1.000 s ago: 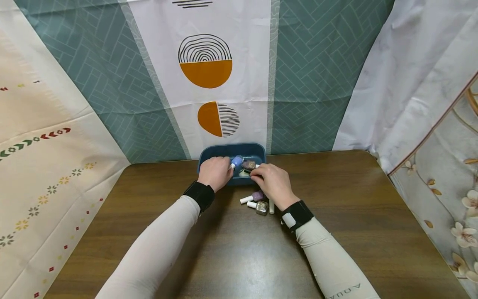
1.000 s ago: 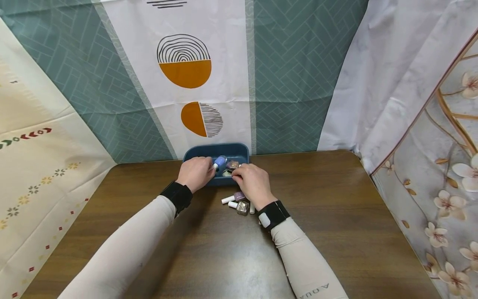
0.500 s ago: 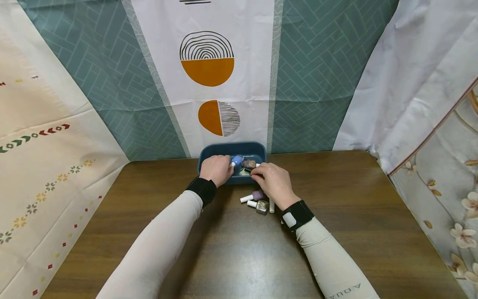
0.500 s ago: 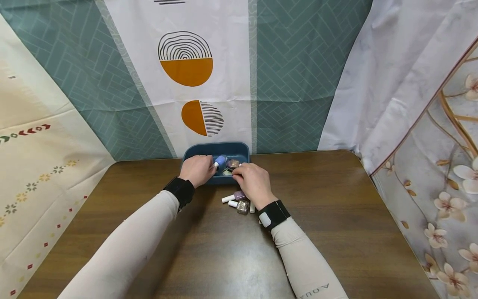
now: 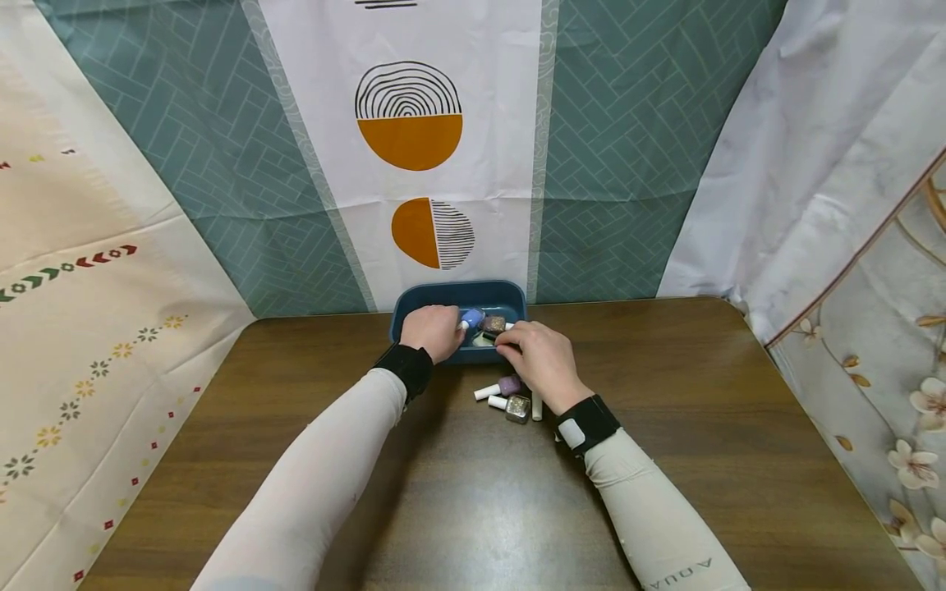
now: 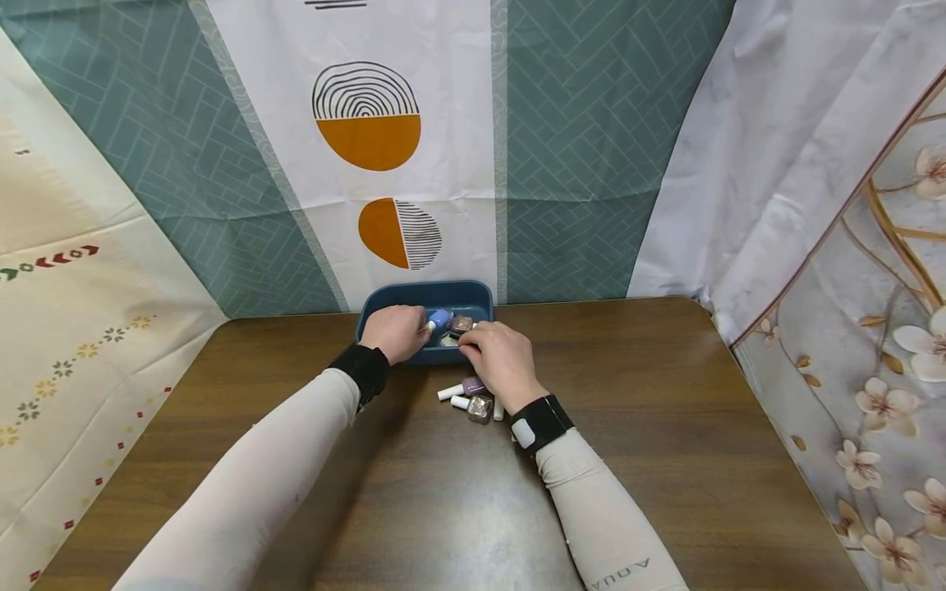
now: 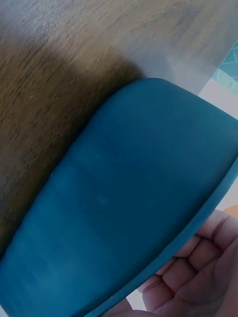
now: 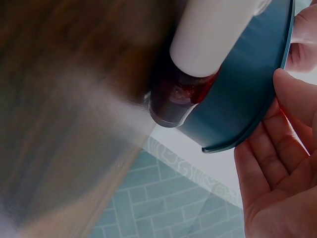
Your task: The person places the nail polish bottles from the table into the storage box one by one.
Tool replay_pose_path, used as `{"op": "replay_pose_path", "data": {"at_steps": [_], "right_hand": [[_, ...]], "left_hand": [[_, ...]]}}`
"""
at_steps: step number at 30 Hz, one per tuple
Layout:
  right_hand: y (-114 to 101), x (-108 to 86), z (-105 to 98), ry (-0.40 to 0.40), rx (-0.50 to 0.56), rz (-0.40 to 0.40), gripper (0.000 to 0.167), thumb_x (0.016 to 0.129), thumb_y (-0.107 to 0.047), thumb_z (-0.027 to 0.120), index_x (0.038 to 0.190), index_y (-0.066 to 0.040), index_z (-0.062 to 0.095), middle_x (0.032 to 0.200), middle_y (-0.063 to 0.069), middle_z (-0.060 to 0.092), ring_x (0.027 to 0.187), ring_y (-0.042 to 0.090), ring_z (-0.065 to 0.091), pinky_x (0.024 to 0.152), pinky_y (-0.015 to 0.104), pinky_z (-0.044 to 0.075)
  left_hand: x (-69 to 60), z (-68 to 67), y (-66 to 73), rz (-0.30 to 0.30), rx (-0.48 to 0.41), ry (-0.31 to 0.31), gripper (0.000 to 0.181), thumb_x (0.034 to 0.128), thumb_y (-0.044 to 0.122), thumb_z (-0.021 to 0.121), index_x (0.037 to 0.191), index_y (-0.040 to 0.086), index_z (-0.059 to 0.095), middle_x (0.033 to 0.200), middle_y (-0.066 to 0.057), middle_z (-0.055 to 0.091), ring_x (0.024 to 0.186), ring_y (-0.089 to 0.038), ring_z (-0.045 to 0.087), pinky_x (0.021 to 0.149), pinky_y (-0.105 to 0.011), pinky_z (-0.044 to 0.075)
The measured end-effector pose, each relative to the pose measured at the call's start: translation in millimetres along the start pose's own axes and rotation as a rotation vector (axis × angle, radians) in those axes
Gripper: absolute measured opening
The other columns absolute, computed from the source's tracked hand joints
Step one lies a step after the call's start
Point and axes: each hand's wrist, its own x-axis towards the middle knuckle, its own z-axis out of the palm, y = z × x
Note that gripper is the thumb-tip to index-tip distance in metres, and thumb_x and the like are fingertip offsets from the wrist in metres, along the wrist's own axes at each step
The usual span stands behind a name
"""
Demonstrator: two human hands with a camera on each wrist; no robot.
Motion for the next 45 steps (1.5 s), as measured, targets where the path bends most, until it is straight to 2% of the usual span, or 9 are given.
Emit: {"op": "replay_pose_path", "data": {"at_steps": [13, 23, 33, 40, 45], "right_hand": [[-0.1, -0.5, -0.4, 0.006, 0.003, -0.005, 0.007, 0.101, -0.02, 0.085, 0.107, -0.02, 0.088, 0.098, -0.003, 0.076, 0.092, 0.02, 0.07, 0.074, 0.043, 0.057], [-0.7, -1.1, -0.2, 0.001, 0.003, 0.003, 0.007, 0.1, -0.022, 0.085, 0.107, -0.021, 0.088, 0.097, -0.003, 0.075, 0.091, 0.019, 0.069, 0.072, 0.042, 0.056], [-0.8, -0.5, -0.2, 0.003, 0.021, 0.005, 0.007, 0.101, -0.022, 0.085, 0.107, -0.02, 0.088, 0.105, -0.004, 0.078, 0.099, 0.02, 0.072, 0.08, 0.043, 0.059], [-0.7, -1.2, 0.0, 0.0, 0.014, 0.006, 0.007, 0.102, -0.023, 0.084, 0.107, -0.021, 0.088, 0.104, -0.004, 0.078, 0.099, 0.02, 0.072, 0.079, 0.043, 0.059], [0.1, -1.3, 0.8, 0.001, 0.013, 0.007, 0.007, 0.101, -0.023, 0.084, 0.107, -0.021, 0.088, 0.103, -0.003, 0.078, 0.099, 0.02, 0.072, 0.079, 0.043, 0.059]], "left_hand": [[4.5, -0.7, 2.1, -0.029, -0.013, -0.064, 0.025, 0.1066, 0.028, 0.075, 0.113, 0.005, 0.079, 0.091, -0.008, 0.074, 0.08, -0.025, 0.067, 0.075, -0.042, 0.06], [6.2, -2.1, 2.0, -0.049, -0.033, -0.118, 0.023, 0.1071, 0.027, 0.074, 0.109, 0.005, 0.079, 0.084, -0.006, 0.069, 0.076, -0.025, 0.064, 0.069, -0.039, 0.055], [7.6, 1.3, -0.8, -0.074, -0.048, -0.099, 0.025, 0.1042, 0.032, 0.077, 0.101, 0.007, 0.078, 0.076, -0.005, 0.066, 0.072, -0.024, 0.064, 0.065, -0.039, 0.053], [8.3, 0.9, -0.7, -0.089, -0.059, -0.121, 0.026, 0.1039, 0.033, 0.078, 0.101, 0.007, 0.08, 0.074, -0.004, 0.066, 0.072, -0.024, 0.064, 0.065, -0.039, 0.052], [8.7, 3.1, -3.1, -0.081, -0.072, -0.112, 0.027, 0.104, 0.033, 0.077, 0.092, 0.01, 0.078, 0.071, -0.003, 0.063, 0.07, -0.023, 0.062, 0.064, -0.038, 0.048]]}}
